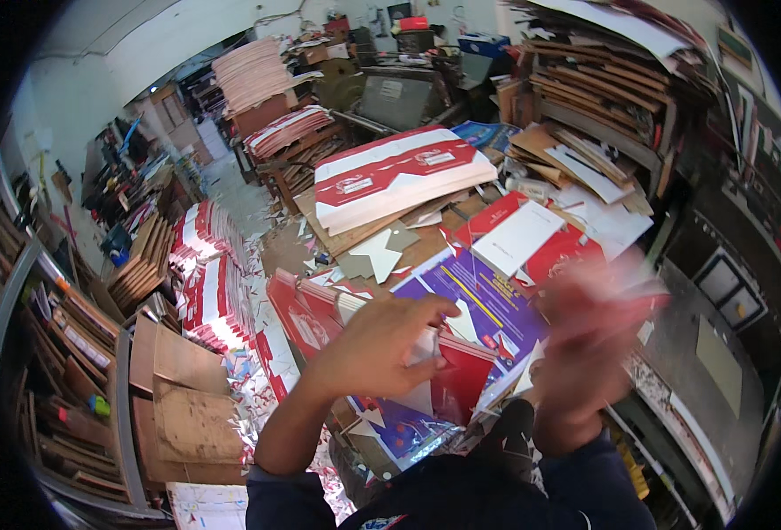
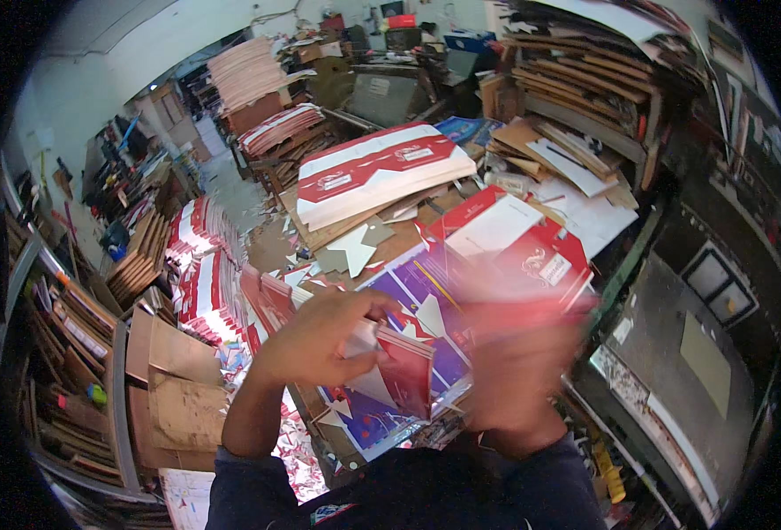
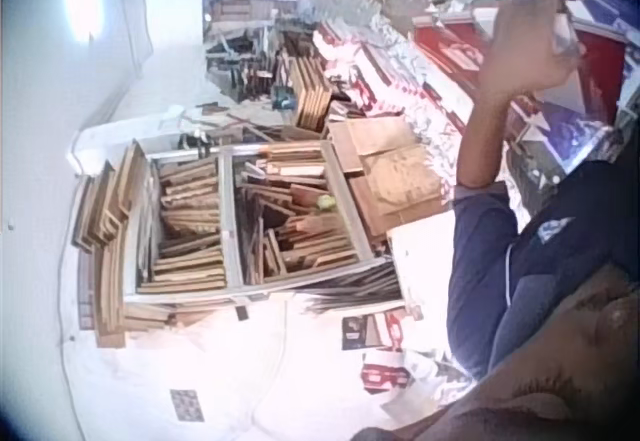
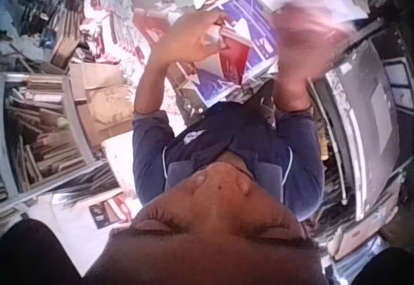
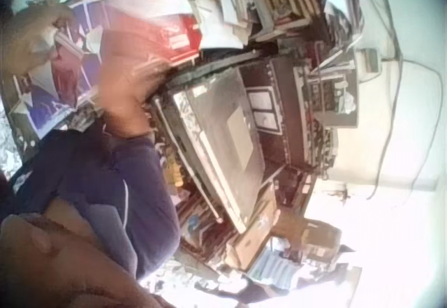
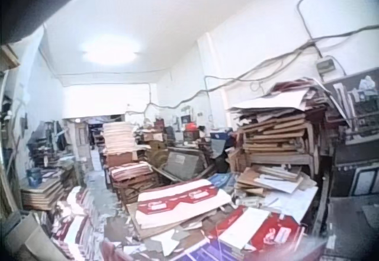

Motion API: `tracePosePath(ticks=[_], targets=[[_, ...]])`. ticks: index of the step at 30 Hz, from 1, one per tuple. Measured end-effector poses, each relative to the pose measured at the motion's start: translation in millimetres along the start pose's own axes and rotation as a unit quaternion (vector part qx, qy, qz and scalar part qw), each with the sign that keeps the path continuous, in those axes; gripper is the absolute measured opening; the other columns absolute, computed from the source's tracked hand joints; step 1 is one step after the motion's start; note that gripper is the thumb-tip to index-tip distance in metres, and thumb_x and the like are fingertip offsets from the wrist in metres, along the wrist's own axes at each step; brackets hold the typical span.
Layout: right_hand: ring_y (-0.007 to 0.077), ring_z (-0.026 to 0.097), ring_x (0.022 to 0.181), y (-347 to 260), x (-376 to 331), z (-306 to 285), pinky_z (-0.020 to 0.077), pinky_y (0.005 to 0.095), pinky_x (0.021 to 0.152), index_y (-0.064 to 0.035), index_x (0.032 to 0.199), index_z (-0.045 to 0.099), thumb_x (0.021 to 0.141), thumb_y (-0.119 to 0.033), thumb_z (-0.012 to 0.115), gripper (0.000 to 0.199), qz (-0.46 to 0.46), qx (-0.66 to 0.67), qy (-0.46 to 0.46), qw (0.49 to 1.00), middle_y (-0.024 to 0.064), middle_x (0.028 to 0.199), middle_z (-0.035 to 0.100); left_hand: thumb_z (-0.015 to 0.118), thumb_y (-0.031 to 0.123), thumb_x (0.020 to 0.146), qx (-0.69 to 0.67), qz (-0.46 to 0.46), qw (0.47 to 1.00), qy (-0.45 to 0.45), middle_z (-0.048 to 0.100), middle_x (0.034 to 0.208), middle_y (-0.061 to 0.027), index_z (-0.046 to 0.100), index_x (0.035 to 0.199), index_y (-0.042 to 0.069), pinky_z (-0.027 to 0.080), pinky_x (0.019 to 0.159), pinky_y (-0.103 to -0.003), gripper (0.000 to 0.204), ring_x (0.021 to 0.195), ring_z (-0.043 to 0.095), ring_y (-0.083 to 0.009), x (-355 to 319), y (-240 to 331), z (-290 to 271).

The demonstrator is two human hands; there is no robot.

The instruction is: The person folds and assembles red and white cardboard boxes by hand. They manipulate the flat sheets, folding along pre-scored lines and tucking flaps into slots to form the box structure. The person works continuously on a single unit, folding sides and securing the shape.

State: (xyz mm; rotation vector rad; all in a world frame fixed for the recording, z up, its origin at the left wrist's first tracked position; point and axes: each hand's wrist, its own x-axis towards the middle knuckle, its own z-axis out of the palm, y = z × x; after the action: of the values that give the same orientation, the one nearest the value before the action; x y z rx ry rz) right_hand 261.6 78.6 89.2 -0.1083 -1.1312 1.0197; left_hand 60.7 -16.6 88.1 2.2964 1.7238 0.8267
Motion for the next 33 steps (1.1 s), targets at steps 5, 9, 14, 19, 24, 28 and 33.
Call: tracePosePath(ticks=[5,9,14,19,24,28,33], targets=[[0.0210,0.058,0.101,-8.6,1.4,31.5,0.0452,0.0367,0.083,-0.0018,0.127,0.055,0.084,-0.031,0.078,0.057,-0.083,-0.080,-0.391,0.913,0.0093,0.115,0.060,0.073,0.021,0.081,0.035,-0.015,0.999,-0.018,0.069,0.102,-0.0137,0.059,0.115,0.006,0.044,0.084,-0.046,0.040,0.099,0.064,-0.0342,0.1,-2.8,-6.2],[0.0264,0.053,0.120,11.1,-2.5,-5.7,0.0426,0.0395,0.099,-0.0032,0.141,0.043,0.069,-0.034,0.091,0.091,0.018,-0.240,-0.300,0.923,0.0159,0.136,0.053,0.074,0.018,0.076,0.079,-0.045,0.995,0.044,0.069,0.098,-0.0159,0.063,0.110,0.006,0.048,0.079,-0.044,0.037,0.092,0.066,-0.0343,-2.6,-4.4,5.3],[0.0193,0.058,0.111,58.8,-36.1,-22.7,0.0454,0.0338,0.097,-0.0022,0.138,0.044,0.086,-0.029,0.080,0.068,0.240,-0.102,-0.282,0.924,0.0130,0.122,0.059,0.075,0.018,0.078,0.067,-0.121,0.986,0.090,0.070,0.089,-0.0177,0.065,0.105,0.003,0.051,0.069,-0.041,0.033,0.079,0.068,-0.0336,14.6,-0.3,6.8],[0.0098,0.061,0.090,103.4,-45.0,-17.1,0.0499,0.0257,0.080,-0.0011,0.120,0.054,0.101,-0.023,0.062,0.030,0.271,-0.015,-0.212,0.939,0.0062,0.100,0.066,0.078,0.021,0.076,0.083,-0.127,0.982,0.113,0.070,0.084,-0.0145,0.068,0.096,0.002,0.050,0.066,-0.040,0.029,0.073,0.067,-0.0323,9.1,-1.4,2.2],[0.0081,0.059,0.087,109.6,-50.3,0.7,0.0486,0.0251,0.078,-0.0021,0.113,0.056,0.103,-0.024,0.059,0.025,0.277,-0.016,-0.146,0.950,0.0043,0.097,0.065,0.078,0.022,0.075,0.074,-0.106,0.986,0.109,0.069,0.088,-0.0112,0.070,0.087,0.005,0.048,0.075,-0.040,0.023,0.082,0.066,-0.0309,7.7,0.1,2.4],[0.0079,0.058,0.087,123.3,-45.4,5.8,0.0481,0.0248,0.078,-0.0022,0.112,0.056,0.103,-0.025,0.060,0.025,0.231,-0.014,-0.146,0.962,0.0040,0.096,0.064,0.077,0.018,0.075,0.129,0.007,0.987,0.097,0.069,0.092,-0.0074,0.069,0.087,0.007,0.044,0.081,-0.041,0.017,0.089,0.065,-0.0282,2.5,2.4,-0.4],[0.0082,0.058,0.087,121.5,-35.3,0.2,0.0473,0.0247,0.078,-0.0018,0.111,0.056,0.103,-0.024,0.059,0.024,0.259,-0.006,-0.204,0.944,0.0040,0.097,0.064,0.069,0.016,0.080,0.076,-0.043,0.992,0.091,0.065,0.086,-0.0082,0.063,0.101,0.014,0.040,0.079,-0.043,0.022,0.076,0.063,-0.0281,-0.4,-11.7,2.3]])
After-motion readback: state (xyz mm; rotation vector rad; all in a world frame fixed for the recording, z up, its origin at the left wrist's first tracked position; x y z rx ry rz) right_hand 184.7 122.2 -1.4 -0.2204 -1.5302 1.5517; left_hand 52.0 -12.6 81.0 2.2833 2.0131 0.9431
